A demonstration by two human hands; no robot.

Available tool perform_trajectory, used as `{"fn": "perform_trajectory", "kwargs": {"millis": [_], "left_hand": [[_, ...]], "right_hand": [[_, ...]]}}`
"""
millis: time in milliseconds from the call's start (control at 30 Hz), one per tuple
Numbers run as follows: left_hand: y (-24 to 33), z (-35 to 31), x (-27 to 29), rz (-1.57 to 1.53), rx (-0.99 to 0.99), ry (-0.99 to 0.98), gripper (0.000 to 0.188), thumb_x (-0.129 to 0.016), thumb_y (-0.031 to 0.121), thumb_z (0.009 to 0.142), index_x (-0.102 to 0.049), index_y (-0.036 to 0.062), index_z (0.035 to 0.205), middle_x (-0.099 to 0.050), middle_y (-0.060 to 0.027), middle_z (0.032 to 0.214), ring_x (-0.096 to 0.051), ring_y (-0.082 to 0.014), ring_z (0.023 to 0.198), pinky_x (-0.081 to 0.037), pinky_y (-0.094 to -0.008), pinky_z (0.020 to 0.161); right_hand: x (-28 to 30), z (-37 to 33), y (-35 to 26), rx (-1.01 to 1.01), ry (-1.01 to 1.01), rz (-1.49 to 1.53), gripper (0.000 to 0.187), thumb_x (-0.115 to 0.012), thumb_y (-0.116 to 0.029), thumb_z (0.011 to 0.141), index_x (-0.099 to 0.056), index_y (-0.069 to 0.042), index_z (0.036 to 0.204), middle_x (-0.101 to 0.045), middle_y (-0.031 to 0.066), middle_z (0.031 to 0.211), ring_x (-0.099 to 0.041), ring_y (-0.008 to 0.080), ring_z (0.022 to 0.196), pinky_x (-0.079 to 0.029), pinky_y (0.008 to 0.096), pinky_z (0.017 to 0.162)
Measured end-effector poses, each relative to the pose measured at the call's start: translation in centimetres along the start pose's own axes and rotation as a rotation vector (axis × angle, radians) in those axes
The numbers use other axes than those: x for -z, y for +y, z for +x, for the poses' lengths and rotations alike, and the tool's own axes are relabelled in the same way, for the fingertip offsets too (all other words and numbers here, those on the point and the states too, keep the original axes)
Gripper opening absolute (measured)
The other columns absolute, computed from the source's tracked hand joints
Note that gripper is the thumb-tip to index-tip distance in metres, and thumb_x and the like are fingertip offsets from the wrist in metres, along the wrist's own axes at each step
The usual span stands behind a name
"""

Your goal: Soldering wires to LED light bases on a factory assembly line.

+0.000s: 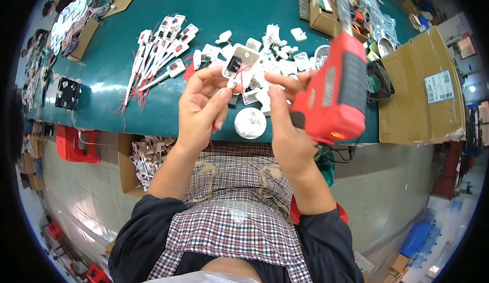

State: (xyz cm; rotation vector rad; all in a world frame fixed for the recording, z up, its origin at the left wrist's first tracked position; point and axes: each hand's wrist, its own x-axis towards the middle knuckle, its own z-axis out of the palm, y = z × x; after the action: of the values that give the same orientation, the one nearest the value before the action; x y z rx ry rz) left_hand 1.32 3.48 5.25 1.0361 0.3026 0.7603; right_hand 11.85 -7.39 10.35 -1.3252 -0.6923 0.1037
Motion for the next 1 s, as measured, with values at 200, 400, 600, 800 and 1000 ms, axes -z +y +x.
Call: {"fn": "perform_trajectory", "kwargs": {"millis": [200,400,600,800,1000], "left_hand": [[-0.3,-0.8,0.0,0.097,0.03,-0.056,0.038,-0.065,0.008,0.1,-0.05,0.0029,0.135,-0.067,-0.0131,0.112,-0.056,-0.003,0.061,-0.042,-0.0173,0.045],[-0.8,-1.3,0.3,0.18,0.014,-0.046,0.036,-0.064,0.006,0.1,-0.052,0.0033,0.133,-0.066,-0.012,0.113,-0.058,-0.003,0.066,-0.042,-0.0174,0.046],[-1.0,-1.2,0.8,0.312,-0.06,-0.062,0.032,-0.066,0.005,0.099,-0.056,0.0029,0.13,-0.066,-0.0087,0.113,-0.056,-0.0018,0.065,-0.042,-0.0179,0.046],[-0.8,-1.4,1.2,0.245,-0.03,-0.101,0.032,-0.067,0.005,0.098,-0.058,0.0038,0.128,-0.066,-0.008,0.112,-0.058,-0.002,0.066,-0.042,-0.0171,0.045],[-0.4,-1.4,1.4,0.195,0.036,-0.157,0.032,-0.066,0.007,0.099,-0.057,0.0034,0.129,-0.067,-0.0083,0.113,-0.06,-0.0028,0.068,-0.041,-0.0163,0.044]], "right_hand": [[0.3,0.7,3.0,0.135,-0.171,-0.063,0.051,-0.071,0.004,0.092,-0.039,0.001,0.132,-0.071,0.0102,0.107,-0.069,0.0139,0.09,-0.053,0.0265,0.081],[0.9,0.5,3.4,0.078,-0.154,-0.383,0.059,-0.08,0.003,0.082,-0.043,0.0,0.129,-0.065,0.0082,0.098,-0.071,0.0181,0.09,-0.057,0.0292,0.075],[0.3,0.6,1.0,-0.33,-0.15,-0.059,0.056,-0.076,0.006,0.083,-0.044,0.001,0.129,-0.061,0.0111,0.113,-0.071,0.0198,0.094,-0.057,0.0289,0.074],[0.3,0.4,1.2,-0.232,-0.165,0.043,0.05,-0.074,0.008,0.085,-0.047,0.003,0.128,-0.067,0.0112,0.103,-0.072,0.0164,0.087,-0.056,0.0244,0.07],[0.8,0.4,1.4,-0.215,-0.224,-0.067,0.048,-0.075,0.008,0.083,-0.049,0.0,0.123,-0.067,0.0043,0.082,-0.066,0.0093,0.072,-0.05,0.021,0.064]]}}
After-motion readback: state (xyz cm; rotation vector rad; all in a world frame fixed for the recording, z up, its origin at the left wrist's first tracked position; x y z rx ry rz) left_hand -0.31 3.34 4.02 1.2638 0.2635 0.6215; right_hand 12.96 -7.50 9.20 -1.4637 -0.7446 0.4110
